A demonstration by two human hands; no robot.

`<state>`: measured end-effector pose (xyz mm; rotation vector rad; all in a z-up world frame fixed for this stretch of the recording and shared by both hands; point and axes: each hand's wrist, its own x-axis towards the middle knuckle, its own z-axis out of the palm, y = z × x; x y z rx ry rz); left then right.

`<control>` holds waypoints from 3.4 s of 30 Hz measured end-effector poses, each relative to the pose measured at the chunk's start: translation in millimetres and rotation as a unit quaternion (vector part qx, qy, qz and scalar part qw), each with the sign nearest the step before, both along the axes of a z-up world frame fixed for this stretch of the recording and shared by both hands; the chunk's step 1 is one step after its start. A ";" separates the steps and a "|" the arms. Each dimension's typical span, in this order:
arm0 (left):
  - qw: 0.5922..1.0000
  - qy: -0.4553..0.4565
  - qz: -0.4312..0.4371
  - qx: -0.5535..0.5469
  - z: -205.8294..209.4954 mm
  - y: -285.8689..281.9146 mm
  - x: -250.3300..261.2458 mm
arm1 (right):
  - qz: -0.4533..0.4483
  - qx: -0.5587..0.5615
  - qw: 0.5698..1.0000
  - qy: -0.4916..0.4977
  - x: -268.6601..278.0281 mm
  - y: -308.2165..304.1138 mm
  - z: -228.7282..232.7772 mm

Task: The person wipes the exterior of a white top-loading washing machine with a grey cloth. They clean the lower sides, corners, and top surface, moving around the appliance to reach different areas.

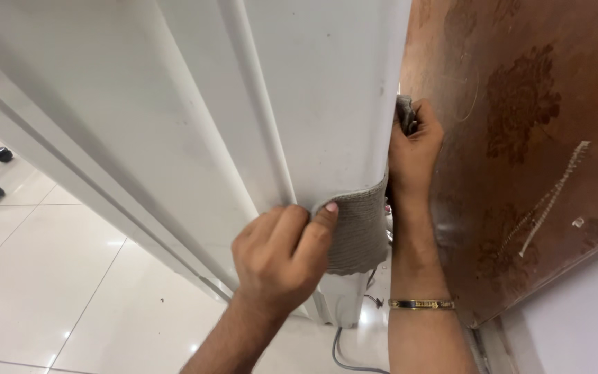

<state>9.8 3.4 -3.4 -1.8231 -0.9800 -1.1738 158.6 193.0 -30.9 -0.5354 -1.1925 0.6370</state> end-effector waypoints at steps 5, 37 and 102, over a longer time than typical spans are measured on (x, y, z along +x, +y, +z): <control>0.997 -0.062 0.050 0.022 -13.3 3.8 -6.8 | -0.064 -0.009 0.998 -0.014 1.1 -28.2 2.2; 0.982 -0.181 0.041 -0.038 -108.4 7.4 -12.6 | -0.173 -0.021 0.978 -0.115 7.6 -58.4 -78.8; 0.976 -0.139 0.057 -0.157 -252.8 0.8 12.5 | -0.251 -0.174 0.943 -0.133 31.7 -44.6 -218.5</control>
